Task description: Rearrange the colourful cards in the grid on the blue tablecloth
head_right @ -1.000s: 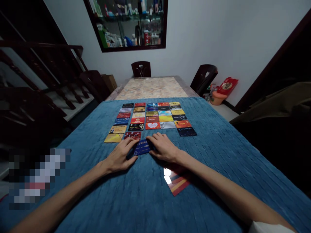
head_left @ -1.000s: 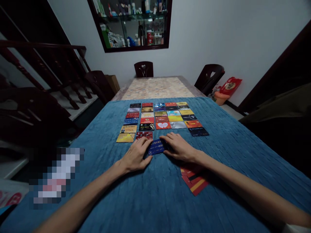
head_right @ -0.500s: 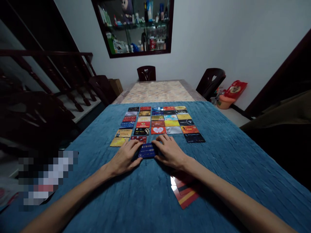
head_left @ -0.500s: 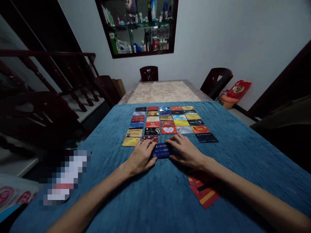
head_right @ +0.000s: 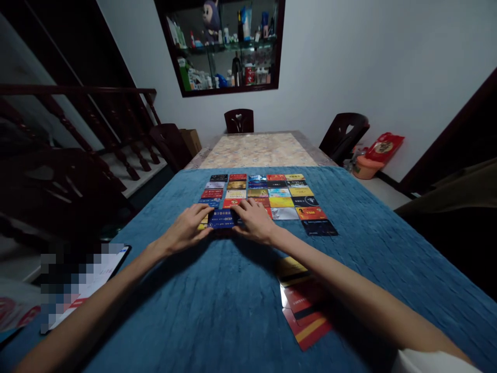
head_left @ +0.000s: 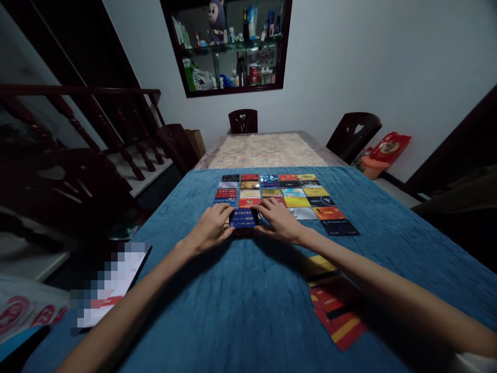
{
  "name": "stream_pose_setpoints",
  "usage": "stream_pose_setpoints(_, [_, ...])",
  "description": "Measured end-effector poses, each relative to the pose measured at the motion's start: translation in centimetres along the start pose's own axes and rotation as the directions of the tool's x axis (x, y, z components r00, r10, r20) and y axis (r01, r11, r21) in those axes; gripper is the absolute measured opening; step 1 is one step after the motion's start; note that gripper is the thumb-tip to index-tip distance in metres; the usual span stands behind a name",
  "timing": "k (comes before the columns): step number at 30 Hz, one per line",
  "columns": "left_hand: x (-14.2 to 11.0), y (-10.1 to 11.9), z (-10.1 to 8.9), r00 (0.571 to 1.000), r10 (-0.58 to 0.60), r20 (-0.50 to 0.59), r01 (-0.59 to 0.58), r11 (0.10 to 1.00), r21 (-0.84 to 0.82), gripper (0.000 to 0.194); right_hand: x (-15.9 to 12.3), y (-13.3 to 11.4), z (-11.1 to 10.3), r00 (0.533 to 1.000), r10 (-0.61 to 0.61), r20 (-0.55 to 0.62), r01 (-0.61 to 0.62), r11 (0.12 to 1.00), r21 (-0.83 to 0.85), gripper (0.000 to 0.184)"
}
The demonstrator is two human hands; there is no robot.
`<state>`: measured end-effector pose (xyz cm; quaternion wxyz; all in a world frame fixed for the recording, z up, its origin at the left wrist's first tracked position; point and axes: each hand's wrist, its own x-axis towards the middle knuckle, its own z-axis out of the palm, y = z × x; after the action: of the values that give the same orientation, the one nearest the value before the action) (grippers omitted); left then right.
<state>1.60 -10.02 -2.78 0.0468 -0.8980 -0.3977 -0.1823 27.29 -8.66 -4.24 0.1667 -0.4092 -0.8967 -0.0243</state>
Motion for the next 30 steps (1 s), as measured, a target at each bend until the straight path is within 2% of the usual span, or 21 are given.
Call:
stream_pose_setpoints(9, [1.6, -6.7, 0.7, 0.998, -0.066, 0.019, 0.066, 0.998, 0.000, 0.036, 7.5, -0.6, 0.9, 0.985, 0.115, 0.128, -0.115, 0.993, -0.005, 0.052])
stream_pose_setpoints(15, [2.4, -9.7, 2.0, 0.989, -0.123, 0.080, 0.122, 0.992, 0.020, 0.037, 10.6, -0.2, 2.6, 0.972, 0.164, 0.167, -0.166, 0.986, -0.004, 0.050])
stream_pose_setpoints(22, [3.1, -11.0, 2.7, 0.969, -0.207, 0.133, 0.208, 0.978, 0.004, 0.037, 12.3, -0.2, 3.7, 0.957, 0.204, 0.208, -0.206, 0.978, -0.013, 0.047])
stream_pose_setpoints(30, [3.7, -11.4, 3.3, 0.956, -0.241, 0.168, 0.245, 0.969, -0.004, 0.032, 12.9, -0.7, 3.5, 0.934, 0.235, 0.268, -0.229, 0.972, -0.054, 0.046])
